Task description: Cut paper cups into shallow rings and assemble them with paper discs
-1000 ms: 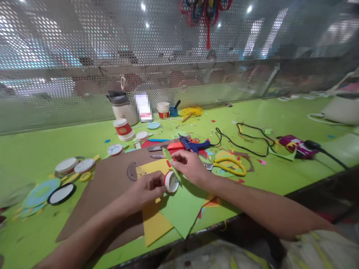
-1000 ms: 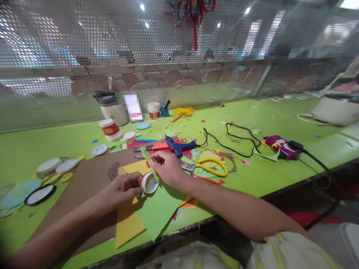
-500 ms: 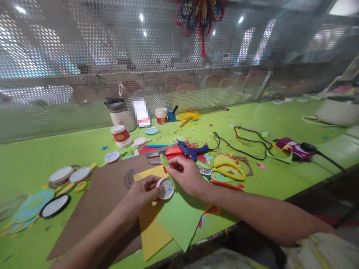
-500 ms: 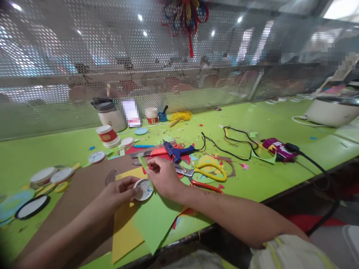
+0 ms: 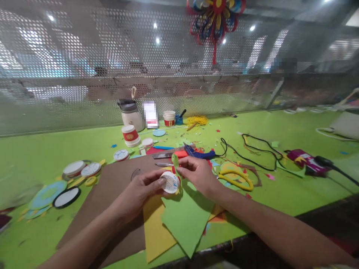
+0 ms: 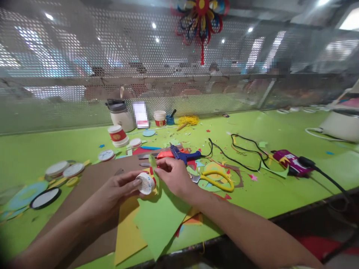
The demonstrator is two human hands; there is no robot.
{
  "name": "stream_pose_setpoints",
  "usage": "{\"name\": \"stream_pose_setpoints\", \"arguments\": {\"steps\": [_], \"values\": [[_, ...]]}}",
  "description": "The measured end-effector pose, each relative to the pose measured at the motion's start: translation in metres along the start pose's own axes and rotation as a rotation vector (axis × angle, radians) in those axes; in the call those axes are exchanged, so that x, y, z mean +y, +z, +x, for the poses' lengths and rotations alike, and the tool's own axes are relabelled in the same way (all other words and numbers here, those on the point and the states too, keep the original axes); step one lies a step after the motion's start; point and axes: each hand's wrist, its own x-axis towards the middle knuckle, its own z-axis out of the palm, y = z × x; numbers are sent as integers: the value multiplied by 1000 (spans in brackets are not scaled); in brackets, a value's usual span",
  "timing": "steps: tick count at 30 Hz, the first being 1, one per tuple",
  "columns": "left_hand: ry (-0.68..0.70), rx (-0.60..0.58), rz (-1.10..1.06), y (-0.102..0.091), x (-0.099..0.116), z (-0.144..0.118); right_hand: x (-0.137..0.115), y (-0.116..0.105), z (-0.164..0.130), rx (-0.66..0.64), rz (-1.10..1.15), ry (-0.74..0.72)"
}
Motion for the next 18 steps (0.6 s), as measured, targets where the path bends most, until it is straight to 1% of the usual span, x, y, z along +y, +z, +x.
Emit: {"name": "stream_pose_setpoints", "arguments": {"steps": [4, 10, 12, 14, 18], "values": [[16, -18, 38, -3, -1, 1, -3, 0, -4, -8, -9, -19], [59, 127, 101, 3, -2, -2, -3, -1, -5, -20, -30, -30], [77, 148, 111, 4, -2, -3, -5, -2, -5, -27, -30, -35], [91, 141, 122, 3, -3, -3, -7, -2, -6, -48, -29, -35], [116, 63, 161, -4, -3, 1, -12, -2, -7, -113, -30, -21]]}}
